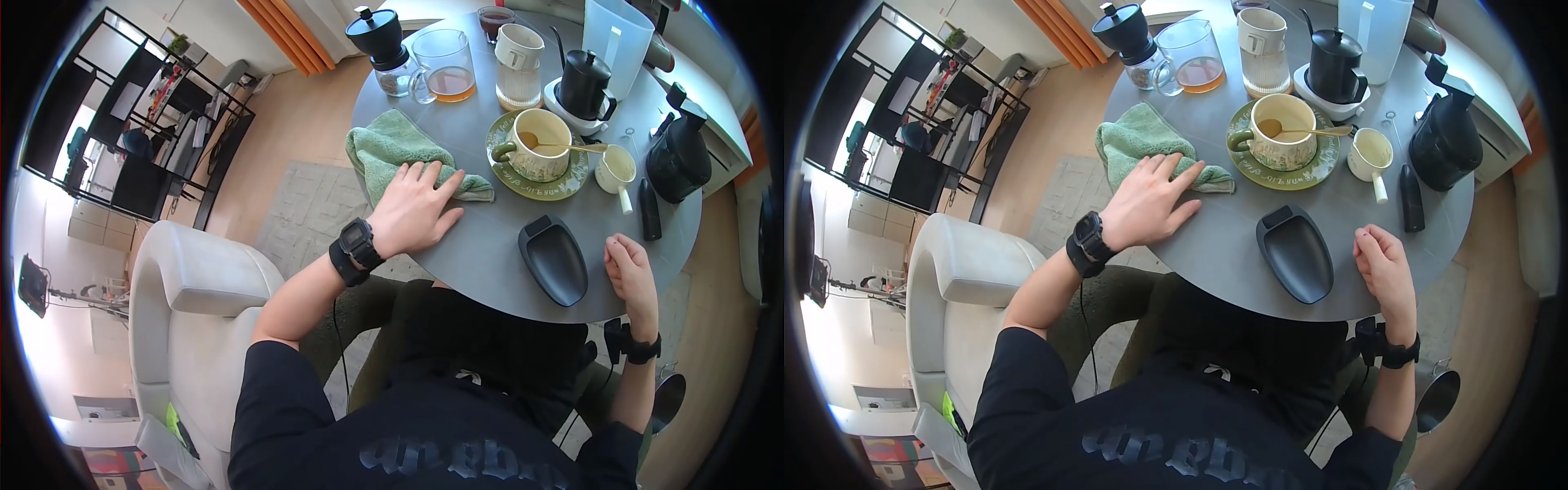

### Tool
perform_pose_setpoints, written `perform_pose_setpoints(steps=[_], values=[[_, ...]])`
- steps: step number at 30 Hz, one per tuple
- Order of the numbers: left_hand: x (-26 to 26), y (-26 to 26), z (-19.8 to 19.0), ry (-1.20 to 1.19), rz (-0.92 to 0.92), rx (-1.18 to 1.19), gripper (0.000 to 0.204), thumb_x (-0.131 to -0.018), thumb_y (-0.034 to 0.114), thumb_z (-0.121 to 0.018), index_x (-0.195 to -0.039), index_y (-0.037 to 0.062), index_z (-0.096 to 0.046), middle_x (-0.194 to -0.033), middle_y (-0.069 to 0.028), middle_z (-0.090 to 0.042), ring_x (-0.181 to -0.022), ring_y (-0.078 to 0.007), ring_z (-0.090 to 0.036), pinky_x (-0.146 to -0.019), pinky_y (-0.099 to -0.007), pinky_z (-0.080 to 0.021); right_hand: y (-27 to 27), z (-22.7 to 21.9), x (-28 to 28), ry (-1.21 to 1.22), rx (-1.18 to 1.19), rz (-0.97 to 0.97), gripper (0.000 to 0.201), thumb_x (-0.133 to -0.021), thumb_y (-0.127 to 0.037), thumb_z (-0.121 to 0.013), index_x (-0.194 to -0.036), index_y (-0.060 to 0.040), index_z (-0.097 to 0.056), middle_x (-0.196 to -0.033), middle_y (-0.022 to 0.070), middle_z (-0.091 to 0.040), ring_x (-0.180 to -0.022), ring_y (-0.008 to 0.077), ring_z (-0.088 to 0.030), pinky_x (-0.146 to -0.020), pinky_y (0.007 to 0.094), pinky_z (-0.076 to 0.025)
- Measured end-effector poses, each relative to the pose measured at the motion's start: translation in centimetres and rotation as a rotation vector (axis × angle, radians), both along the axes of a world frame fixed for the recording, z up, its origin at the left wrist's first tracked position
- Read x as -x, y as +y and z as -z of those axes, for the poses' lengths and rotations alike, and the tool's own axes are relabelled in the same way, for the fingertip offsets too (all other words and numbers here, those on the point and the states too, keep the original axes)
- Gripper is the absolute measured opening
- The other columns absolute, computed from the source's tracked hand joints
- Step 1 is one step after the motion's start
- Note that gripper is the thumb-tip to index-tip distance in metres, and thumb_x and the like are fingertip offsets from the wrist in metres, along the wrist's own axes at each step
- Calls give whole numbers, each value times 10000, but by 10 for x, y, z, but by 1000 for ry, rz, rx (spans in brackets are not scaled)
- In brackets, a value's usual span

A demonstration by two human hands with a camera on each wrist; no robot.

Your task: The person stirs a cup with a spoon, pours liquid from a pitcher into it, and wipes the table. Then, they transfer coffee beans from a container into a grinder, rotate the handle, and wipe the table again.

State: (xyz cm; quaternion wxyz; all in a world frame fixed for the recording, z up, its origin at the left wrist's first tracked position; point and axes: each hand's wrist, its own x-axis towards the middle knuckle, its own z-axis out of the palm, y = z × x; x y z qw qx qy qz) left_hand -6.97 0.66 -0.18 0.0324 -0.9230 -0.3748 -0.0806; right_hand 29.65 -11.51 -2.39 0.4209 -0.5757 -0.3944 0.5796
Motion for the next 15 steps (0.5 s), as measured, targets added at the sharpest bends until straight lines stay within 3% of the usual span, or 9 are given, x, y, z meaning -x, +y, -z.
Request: perform_pose_setpoints(steps=[7,15], values=[[-2,42,2,-74,43,66,547,-977,410,-604,-1438,121,-552,-1391,-249,-525,-1282,-423,-493,-1103,-474,-398,0,-3,2,-1,9,0,293,-1067,-255,-524,-819,-99,-534,-586,-122,-340,-462,-21,-244,-403,201,-154],[-20,102,11,-44,8,66,429,-1022,305,-510,-1400,115,-588,-1344,-220,-572,-1219,-388,-551,-1019,-447,-466,-1,-6,4,-5,19,13,292,-1068,-258,-527,-822,-100,-533,-592,-125,-338,-469,-21,-244,-409,198,-152]])
